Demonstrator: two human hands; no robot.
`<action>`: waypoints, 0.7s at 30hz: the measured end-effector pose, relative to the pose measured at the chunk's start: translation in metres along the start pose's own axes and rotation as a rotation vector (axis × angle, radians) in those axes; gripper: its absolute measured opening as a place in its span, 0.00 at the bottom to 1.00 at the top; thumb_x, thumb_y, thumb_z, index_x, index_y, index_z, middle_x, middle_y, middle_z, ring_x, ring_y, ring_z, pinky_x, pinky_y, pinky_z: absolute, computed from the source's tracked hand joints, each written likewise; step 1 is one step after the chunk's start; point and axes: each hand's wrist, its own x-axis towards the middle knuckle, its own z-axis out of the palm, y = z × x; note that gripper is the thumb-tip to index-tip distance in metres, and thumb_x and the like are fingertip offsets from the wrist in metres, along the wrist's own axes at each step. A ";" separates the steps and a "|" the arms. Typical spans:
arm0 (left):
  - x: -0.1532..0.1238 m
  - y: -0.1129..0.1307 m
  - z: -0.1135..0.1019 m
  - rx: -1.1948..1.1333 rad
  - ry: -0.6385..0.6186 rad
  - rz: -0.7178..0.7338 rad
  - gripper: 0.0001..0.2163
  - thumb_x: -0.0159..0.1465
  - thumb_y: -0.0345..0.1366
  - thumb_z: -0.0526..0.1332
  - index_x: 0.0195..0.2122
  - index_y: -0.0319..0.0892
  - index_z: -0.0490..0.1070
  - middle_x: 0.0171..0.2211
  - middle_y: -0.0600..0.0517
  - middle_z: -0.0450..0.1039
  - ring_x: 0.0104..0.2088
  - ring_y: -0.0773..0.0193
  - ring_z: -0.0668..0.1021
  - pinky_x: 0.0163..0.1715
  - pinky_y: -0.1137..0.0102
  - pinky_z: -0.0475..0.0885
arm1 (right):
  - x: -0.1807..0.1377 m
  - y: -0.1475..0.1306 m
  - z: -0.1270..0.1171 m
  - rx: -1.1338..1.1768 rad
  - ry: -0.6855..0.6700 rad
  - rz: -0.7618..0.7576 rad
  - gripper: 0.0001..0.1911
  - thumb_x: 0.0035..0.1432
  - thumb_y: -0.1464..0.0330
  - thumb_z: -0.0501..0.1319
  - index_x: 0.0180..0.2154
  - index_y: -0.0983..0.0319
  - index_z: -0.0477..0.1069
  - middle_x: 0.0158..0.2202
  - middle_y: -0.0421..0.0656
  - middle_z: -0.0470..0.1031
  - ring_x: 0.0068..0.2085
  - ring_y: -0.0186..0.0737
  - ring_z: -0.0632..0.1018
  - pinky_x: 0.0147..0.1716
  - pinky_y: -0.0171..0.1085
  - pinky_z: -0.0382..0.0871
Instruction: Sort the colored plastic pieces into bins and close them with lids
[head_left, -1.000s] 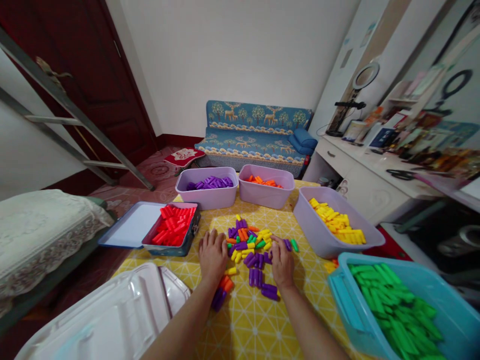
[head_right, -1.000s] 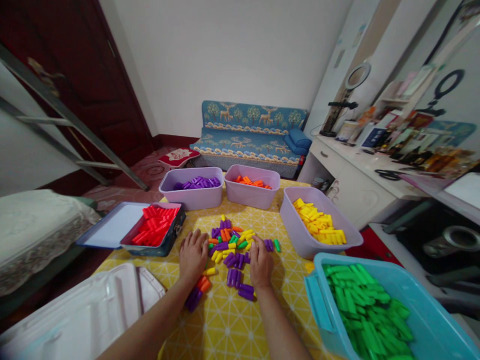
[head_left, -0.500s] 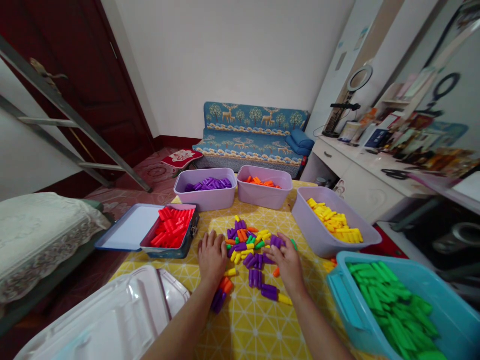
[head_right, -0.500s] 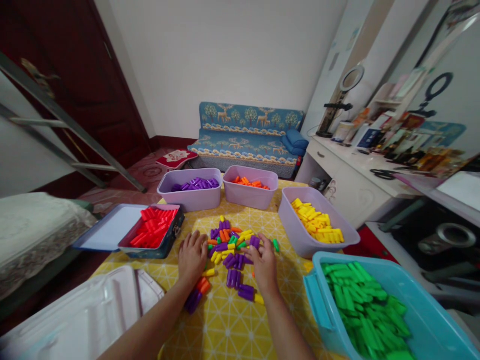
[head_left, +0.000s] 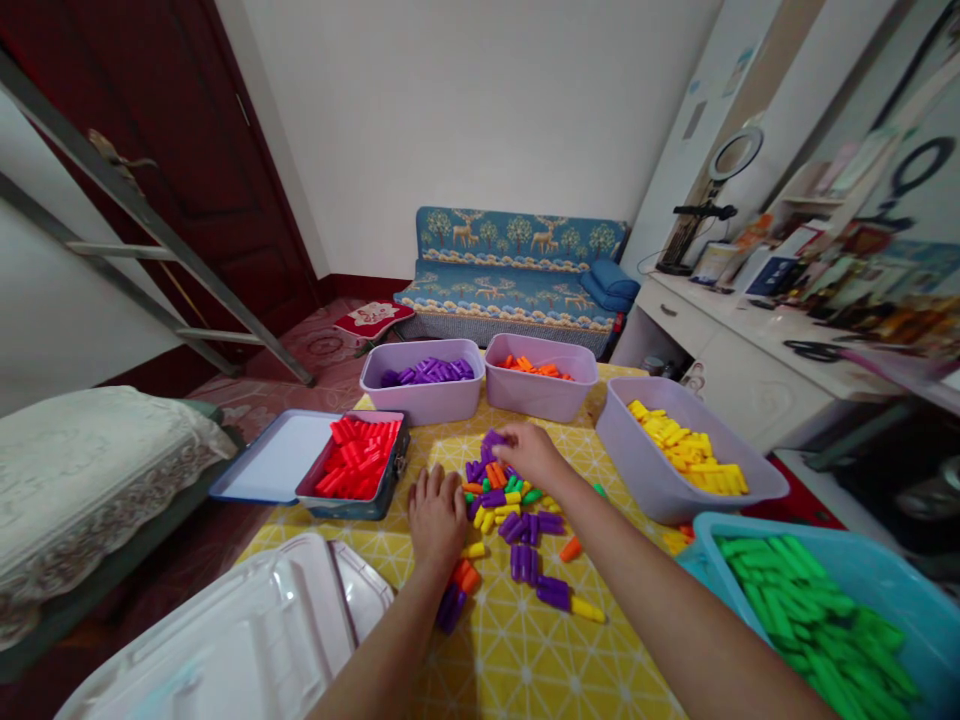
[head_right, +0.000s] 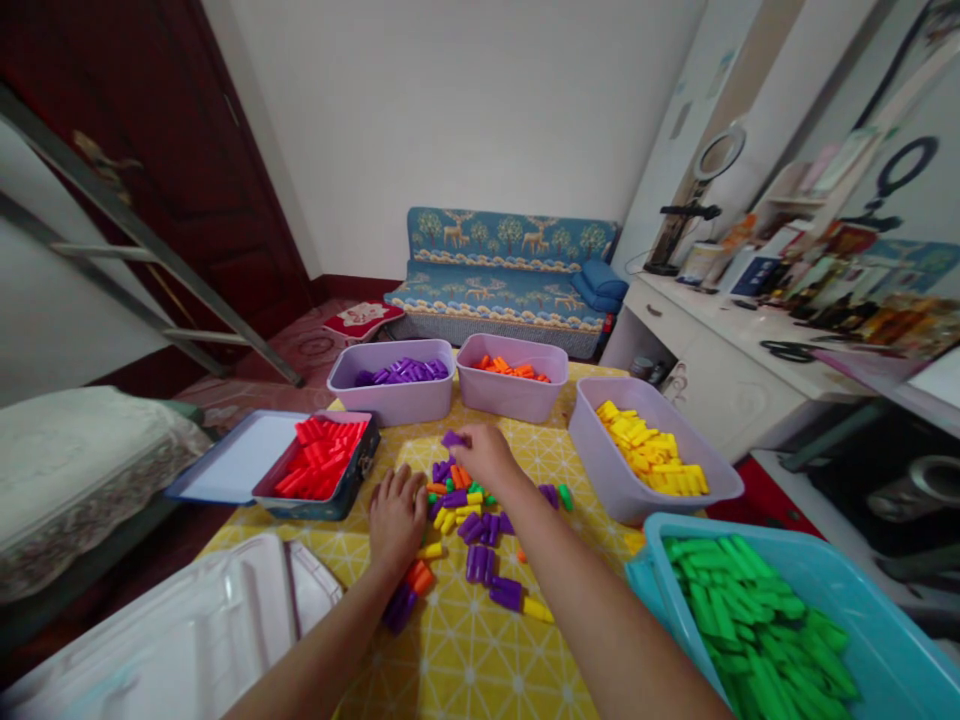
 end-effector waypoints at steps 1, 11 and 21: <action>0.000 0.000 0.000 -0.005 -0.002 -0.002 0.17 0.70 0.37 0.52 0.53 0.44 0.76 0.62 0.45 0.69 0.64 0.47 0.66 0.63 0.52 0.62 | 0.016 -0.012 0.004 0.035 0.036 -0.028 0.07 0.49 0.67 0.63 0.31 0.60 0.78 0.33 0.41 0.82 0.32 0.37 0.79 0.34 0.34 0.73; 0.000 0.001 0.000 -0.015 -0.012 -0.023 0.17 0.69 0.37 0.52 0.53 0.44 0.76 0.62 0.45 0.69 0.64 0.48 0.66 0.63 0.51 0.61 | -0.043 0.095 -0.029 -0.500 0.590 -0.015 0.18 0.57 0.60 0.58 0.44 0.63 0.77 0.51 0.56 0.78 0.54 0.55 0.75 0.58 0.58 0.63; 0.000 0.002 -0.005 -0.084 -0.016 -0.029 0.19 0.72 0.40 0.48 0.52 0.45 0.77 0.61 0.46 0.70 0.65 0.48 0.66 0.63 0.52 0.61 | -0.093 0.103 -0.005 -0.012 0.391 0.052 0.24 0.64 0.52 0.52 0.50 0.60 0.75 0.47 0.50 0.80 0.46 0.47 0.81 0.47 0.45 0.75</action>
